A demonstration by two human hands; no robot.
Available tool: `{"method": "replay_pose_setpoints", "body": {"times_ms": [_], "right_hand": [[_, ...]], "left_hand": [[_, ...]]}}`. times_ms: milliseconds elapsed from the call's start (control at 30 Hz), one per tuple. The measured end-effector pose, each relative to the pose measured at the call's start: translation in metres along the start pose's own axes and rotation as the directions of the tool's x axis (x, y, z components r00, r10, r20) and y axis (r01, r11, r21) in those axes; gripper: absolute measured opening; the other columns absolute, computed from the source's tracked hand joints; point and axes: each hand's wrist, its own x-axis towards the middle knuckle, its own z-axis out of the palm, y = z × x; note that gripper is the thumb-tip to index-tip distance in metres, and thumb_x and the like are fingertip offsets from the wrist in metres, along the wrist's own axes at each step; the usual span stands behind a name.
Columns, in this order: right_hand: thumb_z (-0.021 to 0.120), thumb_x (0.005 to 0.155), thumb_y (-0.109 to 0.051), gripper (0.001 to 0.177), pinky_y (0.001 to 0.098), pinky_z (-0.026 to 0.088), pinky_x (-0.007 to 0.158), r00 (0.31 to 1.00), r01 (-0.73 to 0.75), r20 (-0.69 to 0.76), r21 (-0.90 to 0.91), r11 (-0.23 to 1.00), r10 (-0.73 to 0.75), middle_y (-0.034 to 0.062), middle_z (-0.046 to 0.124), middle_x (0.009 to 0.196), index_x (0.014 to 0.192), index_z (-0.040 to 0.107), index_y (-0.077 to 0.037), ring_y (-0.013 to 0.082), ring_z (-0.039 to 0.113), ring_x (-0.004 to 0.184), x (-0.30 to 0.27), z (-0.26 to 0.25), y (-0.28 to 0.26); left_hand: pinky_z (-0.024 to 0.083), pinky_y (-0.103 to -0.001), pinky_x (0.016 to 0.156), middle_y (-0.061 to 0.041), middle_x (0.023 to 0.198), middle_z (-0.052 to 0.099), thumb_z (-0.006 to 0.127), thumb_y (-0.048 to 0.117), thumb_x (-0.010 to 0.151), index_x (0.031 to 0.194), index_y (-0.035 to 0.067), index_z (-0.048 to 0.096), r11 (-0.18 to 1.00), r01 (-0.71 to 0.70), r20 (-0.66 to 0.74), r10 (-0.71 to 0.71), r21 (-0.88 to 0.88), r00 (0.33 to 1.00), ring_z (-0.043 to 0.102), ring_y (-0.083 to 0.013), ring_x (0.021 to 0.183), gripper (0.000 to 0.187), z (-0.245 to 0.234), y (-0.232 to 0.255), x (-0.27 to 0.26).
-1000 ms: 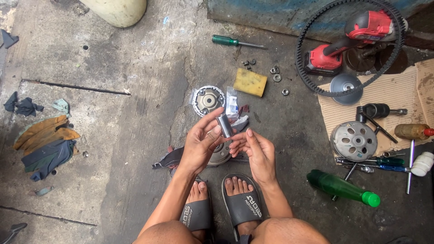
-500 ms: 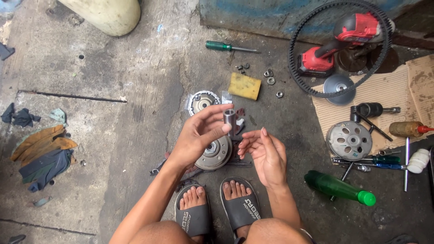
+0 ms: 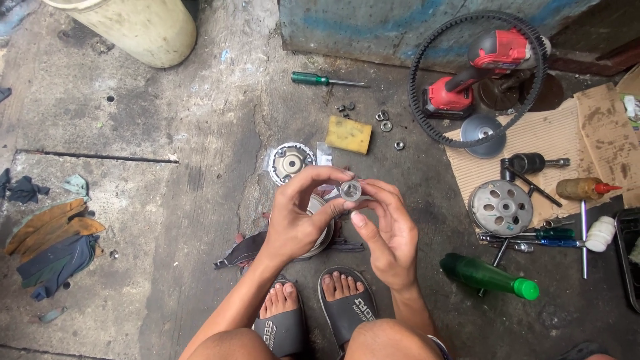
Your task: The person assembles a motorcycle clutch assembly by hand. They insert small cylindrical pins into a circular housing, place a central hub into the housing, apply grease to a cover, and fit the cover onto the assembly. The person then moves toward the motorcycle and positions the assembled unit near the engine area.
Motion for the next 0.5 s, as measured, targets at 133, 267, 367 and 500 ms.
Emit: {"method": "replay_pose_setpoints", "body": {"times_ms": [133, 267, 367, 500], "right_hand": [[0.065, 0.092, -0.003, 0.049, 0.0453, 0.048, 0.103, 0.998, 0.057, 0.018, -0.043, 0.997, -0.057, 0.0299, 0.049, 0.136, 0.134, 0.05, 0.017, 0.0371, 0.052, 0.128, -0.007, 0.002, 0.004], [0.068, 0.09, -0.005, 0.059, 0.0453, 0.044, 0.108, 0.994, 0.087, 0.068, -0.067, 0.994, -0.083, 0.0311, 0.045, 0.144, 0.141, 0.045, 0.015, 0.0392, 0.046, 0.136, -0.011, 0.004, 0.006], [0.069, 0.089, -0.005, 0.064, 0.0448, 0.042, 0.11, 0.992, 0.101, 0.086, -0.072, 0.992, -0.095, 0.031, 0.043, 0.148, 0.144, 0.042, 0.014, 0.039, 0.042, 0.141, -0.013, 0.003, 0.008], [0.069, 0.09, -0.005, 0.067, 0.0454, 0.042, 0.112, 0.991, 0.104, 0.086, -0.061, 0.993, -0.099, 0.0319, 0.042, 0.15, 0.146, 0.04, 0.015, 0.0396, 0.041, 0.143, -0.016, 0.003, 0.009]], "left_hand": [[0.054, -0.044, 0.1, -0.014, 0.104, 0.073, 0.083, -0.005, 0.077, 0.11, -0.001, 0.07, 1.0, -0.011, -0.002, 0.011, 0.009, 1.0, 0.069, -0.0255, 0.107, 0.035, 0.001, 0.0, -0.004], [0.054, -0.044, 0.098, -0.016, 0.104, 0.073, 0.083, -0.006, 0.077, 0.108, -0.002, 0.07, 1.0, -0.018, -0.05, 0.019, 0.009, 0.999, 0.07, -0.0269, 0.106, 0.033, 0.004, 0.001, -0.006], [0.054, -0.043, 0.097, -0.015, 0.104, 0.073, 0.083, -0.005, 0.077, 0.108, -0.001, 0.071, 1.0, -0.023, -0.066, 0.024, 0.017, 0.998, 0.07, -0.0266, 0.106, 0.034, 0.005, -0.001, -0.006], [0.054, -0.041, 0.096, -0.014, 0.106, 0.073, 0.084, -0.003, 0.078, 0.11, 0.0, 0.071, 1.0, -0.005, -0.083, 0.007, 0.026, 0.997, 0.068, -0.0228, 0.104, 0.035, 0.008, -0.002, -0.009]]}}
